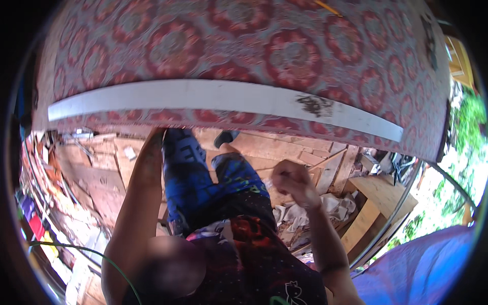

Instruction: Measure and mark a strip of fabric or padding for furniture reupholstery.

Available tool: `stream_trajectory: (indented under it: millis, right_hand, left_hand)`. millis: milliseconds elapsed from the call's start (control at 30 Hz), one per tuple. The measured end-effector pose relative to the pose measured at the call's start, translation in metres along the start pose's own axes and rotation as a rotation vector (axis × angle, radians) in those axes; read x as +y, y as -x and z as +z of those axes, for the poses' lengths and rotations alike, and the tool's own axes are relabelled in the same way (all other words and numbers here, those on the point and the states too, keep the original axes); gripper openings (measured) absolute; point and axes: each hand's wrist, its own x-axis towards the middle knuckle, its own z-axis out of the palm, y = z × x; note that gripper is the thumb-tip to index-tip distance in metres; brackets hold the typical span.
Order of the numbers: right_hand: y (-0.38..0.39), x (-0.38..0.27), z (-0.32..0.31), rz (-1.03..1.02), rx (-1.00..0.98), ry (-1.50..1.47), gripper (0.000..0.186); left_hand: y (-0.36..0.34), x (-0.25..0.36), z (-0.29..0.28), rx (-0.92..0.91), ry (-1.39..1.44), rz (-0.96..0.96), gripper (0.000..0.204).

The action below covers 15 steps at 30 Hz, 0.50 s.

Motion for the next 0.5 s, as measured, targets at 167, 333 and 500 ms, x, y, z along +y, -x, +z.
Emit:
stream_trajectory:
  millis: [167, 333, 500]
  right_hand:
    - [0.004, -0.042, -0.012, -0.313, 0.171, 0.106, 0.019]
    - [0.008, -0.062, -0.025, -0.51, 0.347, 0.149, 0.031]
    - [0.029, -0.063, -0.02, -0.501, 0.447, 0.185, 0.035]
  left_hand:
    - [0.013, 0.016, -0.017, -0.046, 0.119, 0.043, 0.058]
    - [0.076, -0.012, -0.039, 0.093, 0.099, 0.15, 0.037]
    - [0.168, -0.086, -0.031, 0.16, 0.302, -0.231, 0.034]
